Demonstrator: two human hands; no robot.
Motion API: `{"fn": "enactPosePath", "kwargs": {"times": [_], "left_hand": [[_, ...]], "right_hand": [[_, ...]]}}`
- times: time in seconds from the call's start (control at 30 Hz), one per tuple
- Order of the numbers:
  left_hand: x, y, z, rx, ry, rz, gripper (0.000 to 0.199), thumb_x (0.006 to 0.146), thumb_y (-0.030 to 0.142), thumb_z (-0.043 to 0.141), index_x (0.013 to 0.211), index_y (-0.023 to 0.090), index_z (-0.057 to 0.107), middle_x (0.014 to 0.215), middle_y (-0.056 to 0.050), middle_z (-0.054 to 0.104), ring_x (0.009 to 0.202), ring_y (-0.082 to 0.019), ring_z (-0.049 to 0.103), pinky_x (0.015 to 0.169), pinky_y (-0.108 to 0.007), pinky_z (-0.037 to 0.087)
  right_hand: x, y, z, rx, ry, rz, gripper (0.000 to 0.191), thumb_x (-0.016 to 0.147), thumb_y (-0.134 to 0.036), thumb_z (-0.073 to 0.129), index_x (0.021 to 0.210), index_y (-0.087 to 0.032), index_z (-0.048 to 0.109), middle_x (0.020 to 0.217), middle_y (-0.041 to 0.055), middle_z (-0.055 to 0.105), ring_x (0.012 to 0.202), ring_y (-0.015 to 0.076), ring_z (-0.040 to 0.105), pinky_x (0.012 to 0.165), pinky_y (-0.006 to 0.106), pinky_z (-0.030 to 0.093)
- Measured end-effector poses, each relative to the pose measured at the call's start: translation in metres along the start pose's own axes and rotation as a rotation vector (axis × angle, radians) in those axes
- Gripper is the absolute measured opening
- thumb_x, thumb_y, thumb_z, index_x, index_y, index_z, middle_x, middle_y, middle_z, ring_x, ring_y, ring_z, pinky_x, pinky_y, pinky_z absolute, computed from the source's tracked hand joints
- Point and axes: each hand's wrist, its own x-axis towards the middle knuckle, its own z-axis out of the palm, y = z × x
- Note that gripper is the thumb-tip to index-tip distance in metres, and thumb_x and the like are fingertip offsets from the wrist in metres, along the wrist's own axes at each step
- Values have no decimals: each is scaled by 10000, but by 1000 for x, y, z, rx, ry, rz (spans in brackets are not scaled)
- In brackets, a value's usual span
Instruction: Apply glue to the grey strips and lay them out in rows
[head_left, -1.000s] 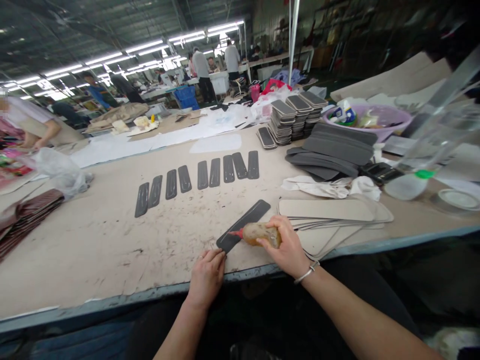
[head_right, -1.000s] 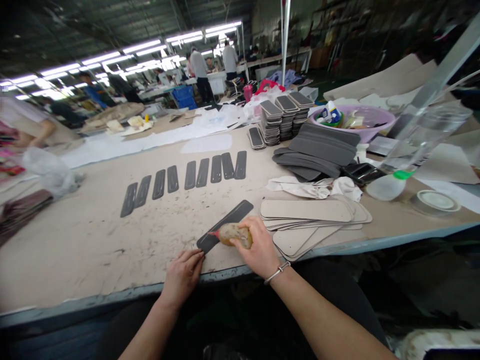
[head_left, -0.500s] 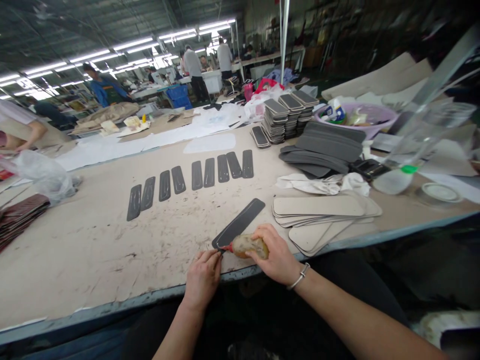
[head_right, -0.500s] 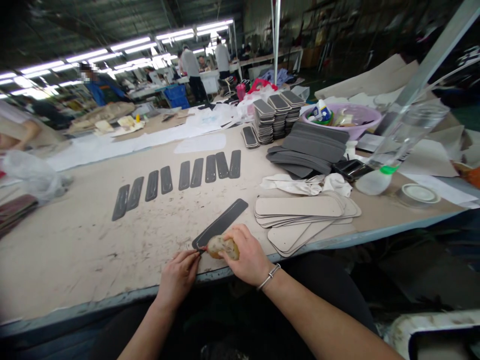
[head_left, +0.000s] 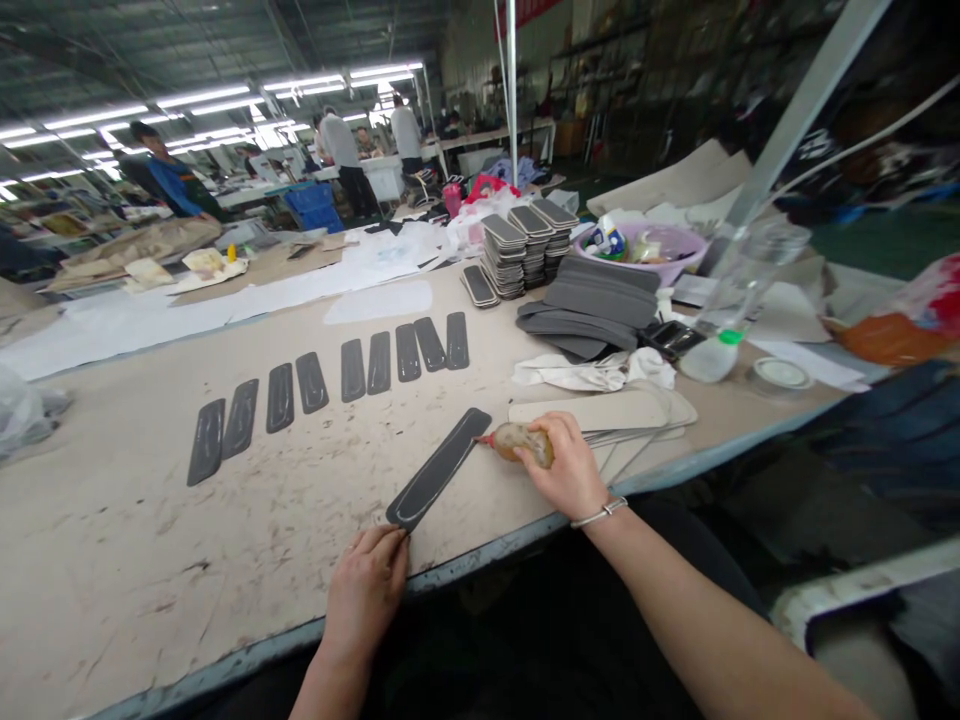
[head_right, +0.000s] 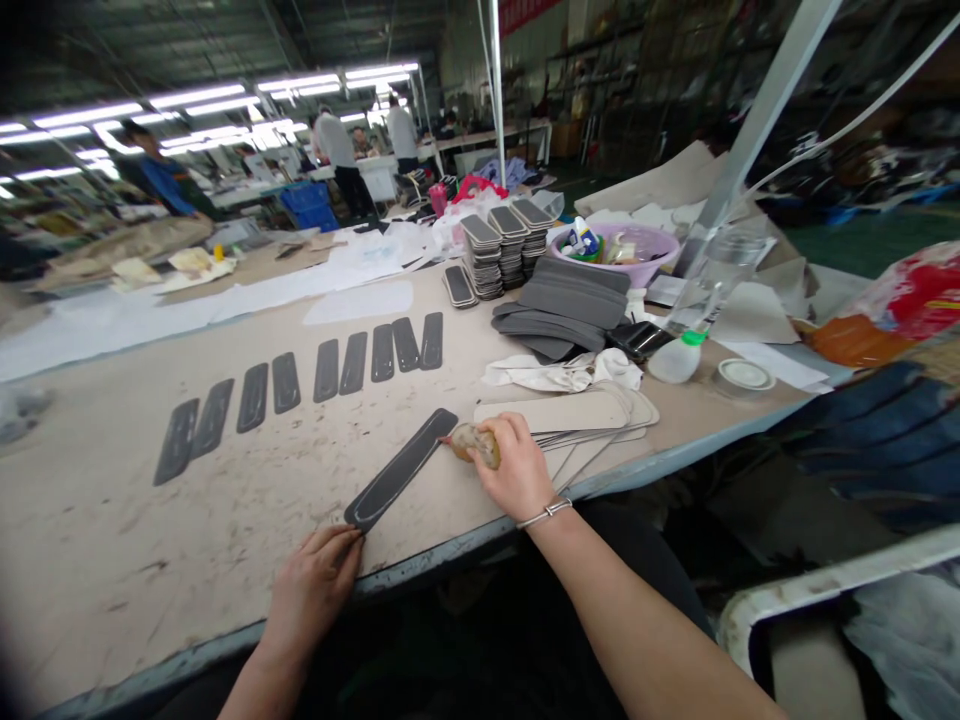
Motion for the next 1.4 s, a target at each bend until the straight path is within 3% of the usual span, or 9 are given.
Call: {"fn": "enactPosePath", "kwargs": {"times": [0.13, 0.23, 0.43, 0.53, 0.8, 1.03, 1.23, 1.4], "left_hand": [[2, -2, 2, 5, -10, -20, 199, 857, 287, 490, 900, 206, 666, 960, -31, 657, 851, -180, 600, 793, -323, 482], [3, -1, 1, 5, -18, -27, 191, 853, 279, 492, 883, 208, 667, 950, -30, 659, 840, -175, 608, 790, -316, 484], [6, 0, -2, -13, -72, -54, 199, 859, 250, 467, 916, 216, 656, 987, -34, 651, 879, -169, 607, 813, -312, 481], [6, -1, -2, -16, -87, -70, 195, 855, 246, 471, 928, 211, 649, 989, -34, 650, 885, -171, 605, 815, -319, 485], [9, 0, -3, 11, -93, -37, 215, 857, 231, 463, 938, 197, 659, 992, -52, 650, 865, -164, 618, 800, -298, 496], [13, 0, -3, 34, -74, 45, 193, 839, 198, 459, 887, 190, 646, 944, -58, 645, 805, -164, 624, 745, -288, 506], [10, 2, 2, 90, -45, 70, 174, 852, 186, 433, 866, 182, 606, 905, -58, 623, 790, -172, 610, 731, -304, 498], [9, -1, 4, 86, -18, 106, 177, 863, 197, 427, 878, 179, 602, 906, -57, 624, 789, -163, 614, 739, -287, 503]], "right_hand": [[8, 9, 4, -38, 78, 33, 314, 734, -179, 638, 1014, -216, 501, 1046, 88, 476, 1012, 244, 496, 869, 397, 468], [3, -1, 9, 59, 63, -12, 309, 739, -176, 641, 1005, -217, 489, 1006, 76, 490, 1005, 239, 489, 875, 403, 455], [-23, -42, 21, 272, -172, -106, 340, 724, -181, 675, 1003, -224, 485, 1016, 64, 494, 1012, 224, 488, 893, 396, 444], [-25, -46, 24, 254, -238, -125, 338, 732, -169, 657, 1025, -218, 495, 1046, 76, 482, 1003, 217, 501, 889, 381, 457], [-2, -7, 20, -6, 60, -2, 308, 742, -173, 619, 1029, -215, 516, 1074, 98, 456, 1032, 250, 501, 859, 382, 484], [-2, -14, 16, 104, 29, 10, 297, 735, -180, 633, 989, -219, 485, 966, 63, 512, 954, 233, 506, 846, 398, 464], [8, 0, 21, 71, 183, 88, 301, 739, -181, 619, 1005, -196, 479, 1003, 78, 487, 987, 234, 483, 889, 414, 431], [8, 4, 20, 116, 128, 108, 315, 722, -200, 643, 997, -196, 490, 976, 63, 508, 940, 224, 499, 847, 394, 448]]}}
